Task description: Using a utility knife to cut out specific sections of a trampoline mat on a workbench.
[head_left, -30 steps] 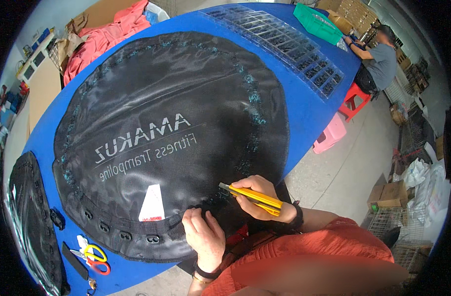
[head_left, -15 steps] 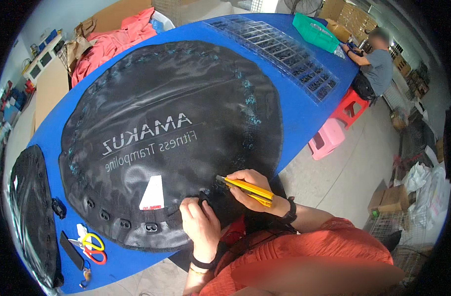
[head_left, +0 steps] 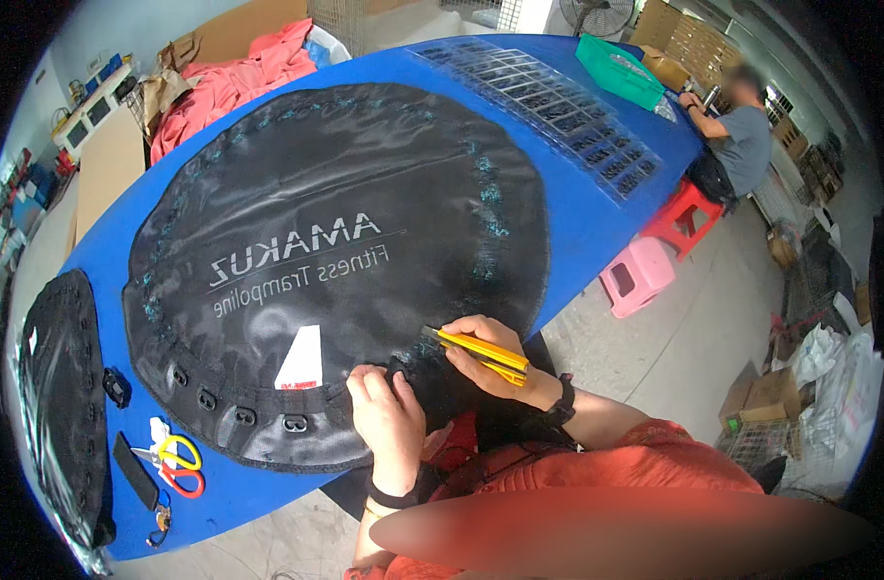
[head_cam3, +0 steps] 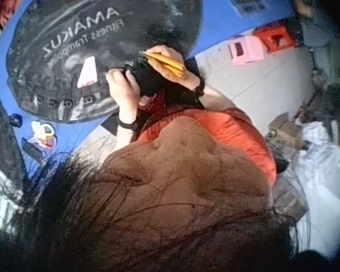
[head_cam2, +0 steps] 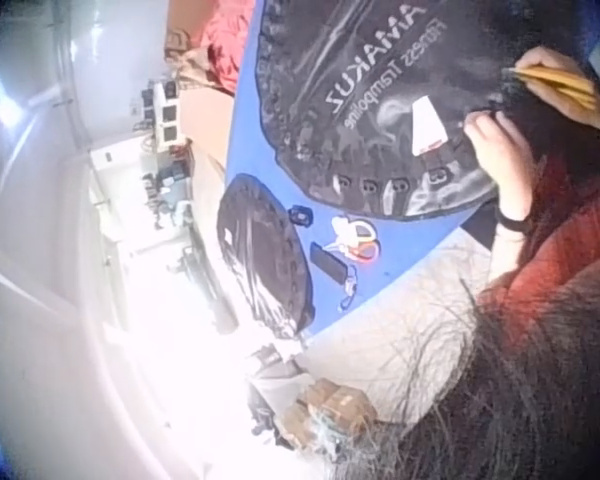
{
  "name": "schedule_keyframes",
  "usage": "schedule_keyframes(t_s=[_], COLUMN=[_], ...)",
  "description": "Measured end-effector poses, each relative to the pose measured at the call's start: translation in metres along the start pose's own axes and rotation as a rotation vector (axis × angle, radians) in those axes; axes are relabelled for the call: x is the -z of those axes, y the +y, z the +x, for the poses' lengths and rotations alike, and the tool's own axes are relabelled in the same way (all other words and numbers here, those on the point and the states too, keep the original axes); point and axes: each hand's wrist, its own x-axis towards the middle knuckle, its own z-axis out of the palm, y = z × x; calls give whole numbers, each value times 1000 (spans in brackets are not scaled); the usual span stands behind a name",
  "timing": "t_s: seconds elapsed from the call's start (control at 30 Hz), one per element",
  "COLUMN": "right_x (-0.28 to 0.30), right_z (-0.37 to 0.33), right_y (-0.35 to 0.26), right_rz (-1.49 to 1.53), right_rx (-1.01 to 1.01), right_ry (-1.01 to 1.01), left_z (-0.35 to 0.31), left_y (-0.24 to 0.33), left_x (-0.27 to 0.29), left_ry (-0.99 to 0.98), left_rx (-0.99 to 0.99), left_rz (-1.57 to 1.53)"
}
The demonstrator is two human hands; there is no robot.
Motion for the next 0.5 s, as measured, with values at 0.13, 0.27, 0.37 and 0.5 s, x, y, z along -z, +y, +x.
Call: schedule_keyframes(t_s=[0.13,0.27,0.37,0.5], right_x=[1,-1,-2,-1], right_z=[-1,-2,-3,-3], right_y=[3,5,5,4], right_rz=[11,18,34,35], right_rx=[45,44,45,64], right_ry=[-8,-7,8,9], left_z=[-1,0,1,2], left_y=[-1,0,2,0], left_x=[0,1,1,0], left_ry=[-7,-5,-3,14], left_rx=[25,6,38,40], left_rz=[28,67,47,27])
